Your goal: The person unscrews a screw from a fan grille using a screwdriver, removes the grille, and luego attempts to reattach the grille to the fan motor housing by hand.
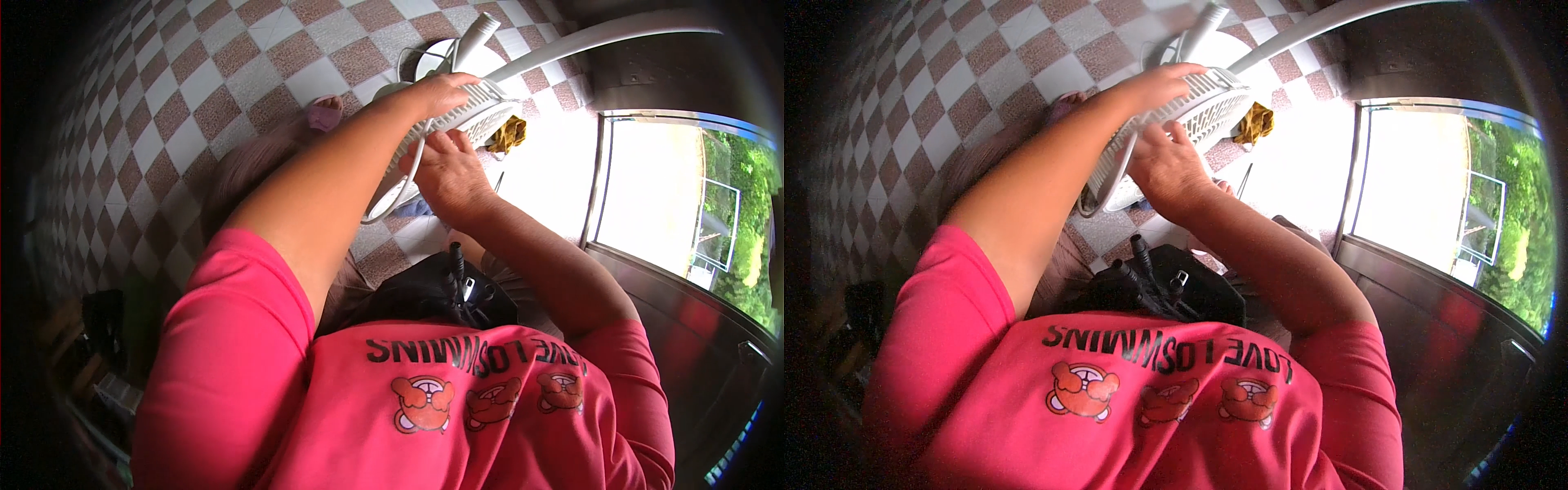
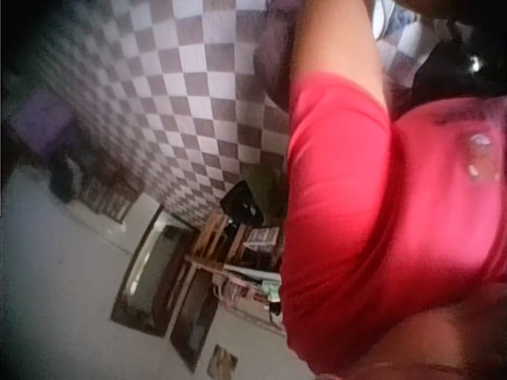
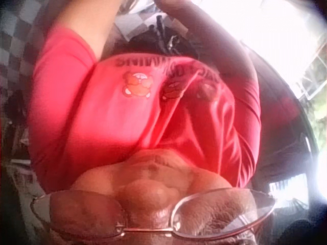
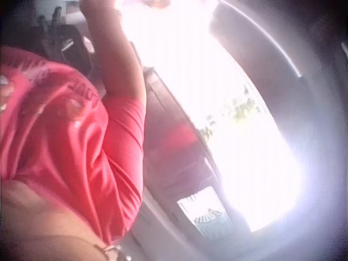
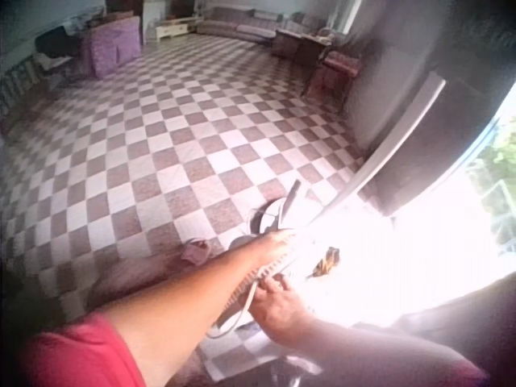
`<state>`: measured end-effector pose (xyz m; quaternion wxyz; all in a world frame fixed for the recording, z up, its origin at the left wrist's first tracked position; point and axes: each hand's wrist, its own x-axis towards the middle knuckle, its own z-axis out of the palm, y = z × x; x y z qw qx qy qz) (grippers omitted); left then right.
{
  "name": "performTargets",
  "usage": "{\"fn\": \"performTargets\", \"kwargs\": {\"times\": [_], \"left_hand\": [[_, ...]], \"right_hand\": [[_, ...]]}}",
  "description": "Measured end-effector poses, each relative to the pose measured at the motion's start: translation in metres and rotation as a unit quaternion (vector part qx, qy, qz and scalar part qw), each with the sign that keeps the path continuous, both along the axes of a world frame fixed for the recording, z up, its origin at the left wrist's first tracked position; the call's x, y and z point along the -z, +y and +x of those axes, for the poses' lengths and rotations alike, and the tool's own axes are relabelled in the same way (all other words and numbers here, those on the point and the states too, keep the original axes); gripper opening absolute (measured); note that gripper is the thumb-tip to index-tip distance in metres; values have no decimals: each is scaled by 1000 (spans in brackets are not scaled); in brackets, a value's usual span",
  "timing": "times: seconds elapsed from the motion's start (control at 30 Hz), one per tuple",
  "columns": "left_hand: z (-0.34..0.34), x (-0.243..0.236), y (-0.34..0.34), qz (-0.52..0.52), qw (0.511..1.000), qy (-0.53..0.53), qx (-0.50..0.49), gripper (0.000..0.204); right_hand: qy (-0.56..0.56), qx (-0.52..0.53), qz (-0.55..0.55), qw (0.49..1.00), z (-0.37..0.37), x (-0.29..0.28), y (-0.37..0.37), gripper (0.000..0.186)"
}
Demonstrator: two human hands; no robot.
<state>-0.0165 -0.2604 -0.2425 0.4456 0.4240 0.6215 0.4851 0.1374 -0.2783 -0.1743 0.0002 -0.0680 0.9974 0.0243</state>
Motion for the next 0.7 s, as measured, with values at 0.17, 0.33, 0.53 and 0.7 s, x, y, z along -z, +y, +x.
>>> {"fn": "performTargets", "kwargs": {"times": [0.17, 0.33, 0.53, 0.7], "left_hand": [[0, 3, 3, -15, 1000, -19, 7, 50], [-2, 12, -1, 19, 999, 31, -13, 53], [10, -22, -10, -63, 994, 89, 29, 65], [9, -28, -10, -105, 985, 119, 61, 75]], "right_hand": [[-1, -10, -4, 1000, 0, 5, 0, 25], [25, -9, -2, 1000, -2, 8, 5, 23], [13, 8, -28, 999, 12, 1, 9, 20], [31, -32, -79, 996, 13, 3, 8, 25]]}}
